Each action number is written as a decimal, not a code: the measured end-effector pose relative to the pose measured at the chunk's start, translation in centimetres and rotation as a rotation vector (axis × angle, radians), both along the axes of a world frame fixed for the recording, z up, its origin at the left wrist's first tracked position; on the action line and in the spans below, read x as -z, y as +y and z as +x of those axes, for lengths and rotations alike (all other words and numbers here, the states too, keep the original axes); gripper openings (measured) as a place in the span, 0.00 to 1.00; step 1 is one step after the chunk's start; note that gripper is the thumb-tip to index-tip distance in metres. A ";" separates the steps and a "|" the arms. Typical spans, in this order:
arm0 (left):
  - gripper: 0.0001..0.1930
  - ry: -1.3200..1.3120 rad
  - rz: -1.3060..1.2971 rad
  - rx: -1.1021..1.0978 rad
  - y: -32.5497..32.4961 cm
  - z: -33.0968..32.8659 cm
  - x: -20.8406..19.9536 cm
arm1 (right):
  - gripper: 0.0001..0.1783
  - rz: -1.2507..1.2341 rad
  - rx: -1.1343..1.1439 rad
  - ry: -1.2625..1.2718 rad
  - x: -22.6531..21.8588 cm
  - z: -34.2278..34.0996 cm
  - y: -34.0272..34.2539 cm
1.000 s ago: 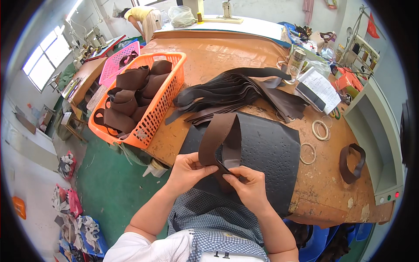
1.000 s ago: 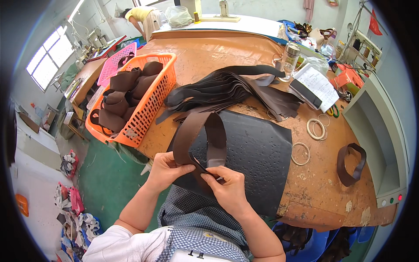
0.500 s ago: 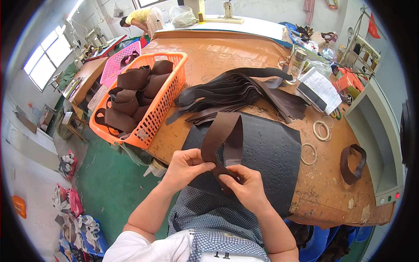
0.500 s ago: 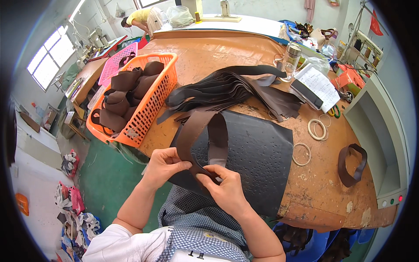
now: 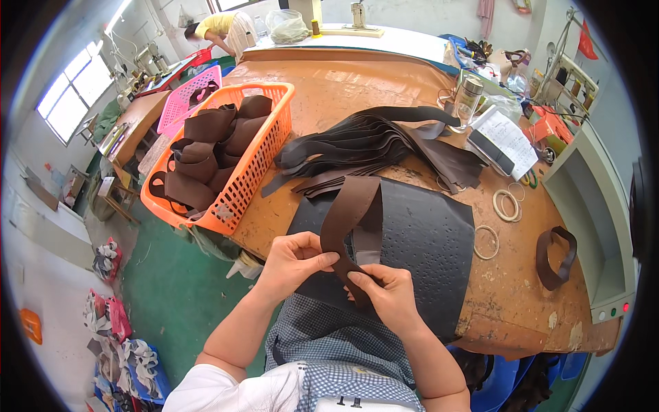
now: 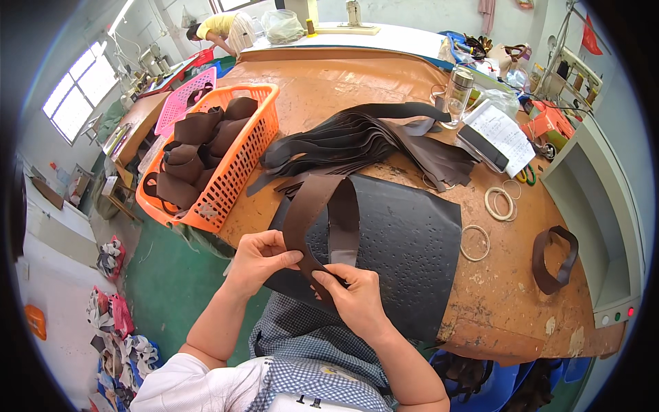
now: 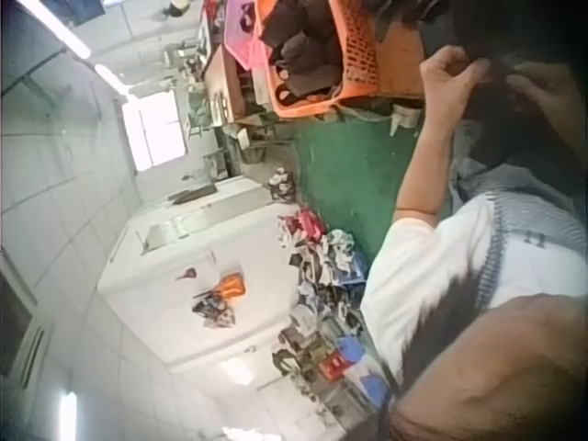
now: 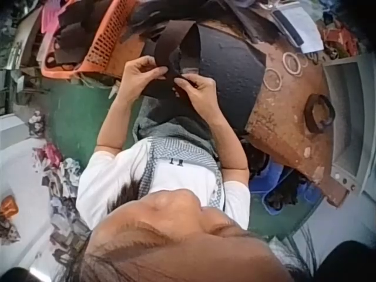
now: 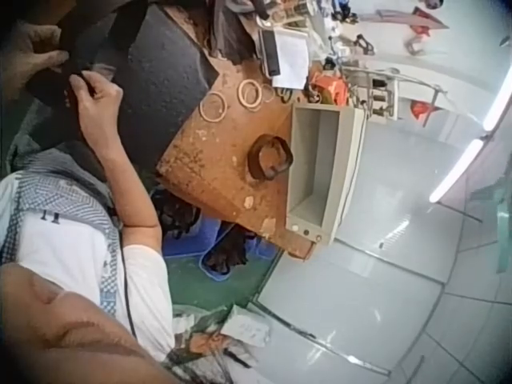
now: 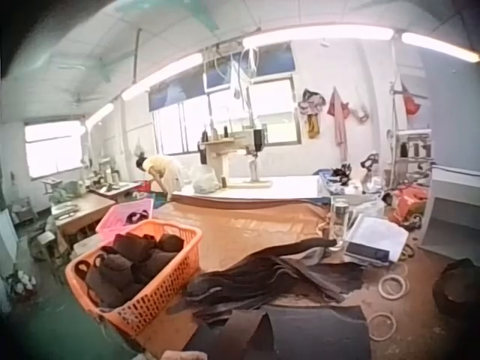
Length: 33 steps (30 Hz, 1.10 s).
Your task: Manually assembling and inspecting leather shoe upper components at a factory workbench.
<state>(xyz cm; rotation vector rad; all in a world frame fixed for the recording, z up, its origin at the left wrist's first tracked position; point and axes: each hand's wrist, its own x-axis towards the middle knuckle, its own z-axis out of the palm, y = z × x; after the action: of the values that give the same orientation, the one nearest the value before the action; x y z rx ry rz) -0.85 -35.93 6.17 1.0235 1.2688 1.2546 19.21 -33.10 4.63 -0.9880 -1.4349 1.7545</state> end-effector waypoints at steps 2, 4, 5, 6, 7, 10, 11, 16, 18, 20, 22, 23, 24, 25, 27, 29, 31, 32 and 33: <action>0.06 -0.026 -0.005 -0.003 -0.1 0.0 0.0 | 0.10 0.025 0.007 -0.013 -0.2 0.0 -0.1; 0.06 0.017 -0.001 -0.014 0.0 0.2 -0.1 | 0.09 0.115 -0.003 -0.057 0.1 0.0 0.1; 0.06 0.018 -0.001 -0.013 0.0 0.2 0.1 | 0.09 0.205 -0.013 -0.101 0.2 0.1 0.2; 0.05 -0.004 -0.009 -0.009 -0.1 0.4 0.3 | 0.09 0.204 -0.011 -0.101 -0.1 0.0 0.2; 0.05 -0.025 -0.017 -0.004 -0.2 0.5 0.5 | 0.08 0.188 -0.005 -0.105 -0.6 -0.2 0.4; 0.05 -0.060 -0.005 0.031 -0.6 0.7 0.5 | 0.08 0.146 0.004 -0.101 -0.7 -0.4 0.6; 0.05 -0.059 -0.007 0.030 -0.5 0.8 0.4 | 0.08 0.122 0.007 -0.092 -0.6 -0.5 0.6; 0.08 -0.051 0.008 0.032 -0.1 0.6 0.1 | 0.08 0.158 0.029 -0.114 -0.7 -0.3 0.3; 0.08 -0.048 0.002 0.021 -0.1 0.5 0.1 | 0.07 0.163 0.046 -0.096 -0.7 -0.5 0.2; 0.08 -0.044 -0.005 0.010 -0.1 0.4 0.1 | 0.07 0.209 0.044 -0.130 -0.9 -0.6 0.1; 0.08 -0.023 -0.001 0.003 -0.1 0.3 0.1 | 0.07 0.233 0.044 -0.133 -0.9 -0.6 0.1; 0.08 -0.022 -0.001 0.003 -0.1 0.4 0.1 | 0.07 0.257 0.043 -0.136 -0.9 -0.6 0.1; 0.08 -0.037 -0.005 -0.005 0.0 0.4 0.1 | 0.07 0.258 0.044 -0.136 -0.9 -0.6 0.0; 0.07 -0.052 -0.009 -0.012 0.0 0.5 0.1 | 0.08 0.275 0.058 -0.123 -0.8 -0.6 0.0; 0.08 -0.035 -0.009 -0.013 0.0 0.4 0.1 | 0.08 0.293 0.073 -0.109 -0.6 -0.7 0.0; 0.08 -0.018 -0.010 -0.012 0.0 0.4 0.1 | 0.08 0.294 0.083 -0.090 -0.5 -0.8 0.0; 0.07 -0.043 0.000 -0.010 0.1 0.3 0.3 | 0.08 0.289 0.068 -0.113 -0.7 -0.7 0.0; 0.07 -0.043 0.000 -0.010 0.1 0.3 0.4 | 0.08 0.284 0.053 -0.138 -0.8 -0.6 0.0; 0.07 -0.045 0.010 -0.007 0.1 0.4 0.4 | 0.08 0.285 0.054 -0.138 -0.8 -0.6 0.0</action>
<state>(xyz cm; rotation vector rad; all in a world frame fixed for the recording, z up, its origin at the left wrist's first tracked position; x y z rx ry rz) -0.48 -35.80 5.72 0.9936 1.2334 1.2835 18.60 -33.13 5.41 -0.9976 -1.6739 1.4169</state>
